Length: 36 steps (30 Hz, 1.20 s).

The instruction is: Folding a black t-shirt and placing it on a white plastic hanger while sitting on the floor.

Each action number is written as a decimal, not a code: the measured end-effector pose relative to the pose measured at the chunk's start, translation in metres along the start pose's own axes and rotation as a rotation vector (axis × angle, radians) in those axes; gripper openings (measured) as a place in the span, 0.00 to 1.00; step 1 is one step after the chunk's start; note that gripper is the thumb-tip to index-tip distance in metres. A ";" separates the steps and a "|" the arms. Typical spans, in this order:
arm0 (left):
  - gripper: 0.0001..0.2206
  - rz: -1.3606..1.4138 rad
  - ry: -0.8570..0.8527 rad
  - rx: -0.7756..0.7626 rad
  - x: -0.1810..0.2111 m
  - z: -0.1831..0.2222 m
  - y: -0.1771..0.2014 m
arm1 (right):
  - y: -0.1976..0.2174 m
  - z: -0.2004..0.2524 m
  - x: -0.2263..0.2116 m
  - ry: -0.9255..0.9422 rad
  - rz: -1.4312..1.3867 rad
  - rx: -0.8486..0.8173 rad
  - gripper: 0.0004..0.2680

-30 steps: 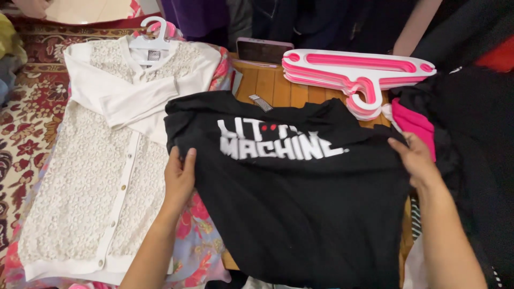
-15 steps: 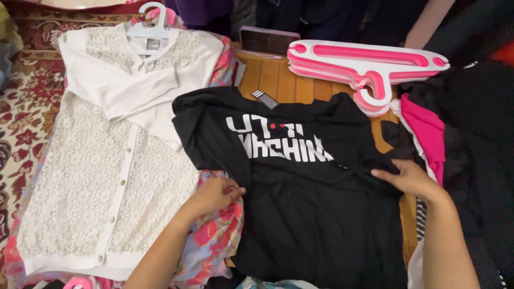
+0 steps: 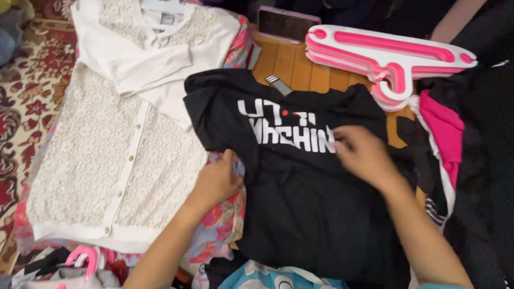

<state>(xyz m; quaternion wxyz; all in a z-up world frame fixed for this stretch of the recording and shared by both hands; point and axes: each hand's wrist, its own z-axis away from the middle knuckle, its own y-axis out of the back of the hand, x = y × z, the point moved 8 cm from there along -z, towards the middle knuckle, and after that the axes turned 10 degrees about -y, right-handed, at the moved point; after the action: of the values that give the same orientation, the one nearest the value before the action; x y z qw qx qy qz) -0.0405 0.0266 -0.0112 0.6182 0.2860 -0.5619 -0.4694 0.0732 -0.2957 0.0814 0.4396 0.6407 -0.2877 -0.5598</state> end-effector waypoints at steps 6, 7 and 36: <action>0.20 0.485 -0.003 0.171 -0.016 0.056 0.026 | -0.093 0.035 -0.188 0.795 -0.302 -0.219 0.09; 0.20 0.485 0.016 0.184 -0.025 0.063 0.020 | -0.100 0.032 -0.206 0.812 -0.308 -0.232 0.09; 0.15 -0.064 0.224 0.411 -0.085 0.175 0.055 | -0.209 0.075 -0.300 0.993 -0.148 -0.850 0.06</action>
<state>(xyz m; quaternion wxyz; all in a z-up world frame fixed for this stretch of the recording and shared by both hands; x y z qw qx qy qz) -0.1883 0.1552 0.0365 0.5902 0.4738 -0.5642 -0.3300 -0.0881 0.0376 0.0370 0.6953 0.6114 0.2406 -0.2913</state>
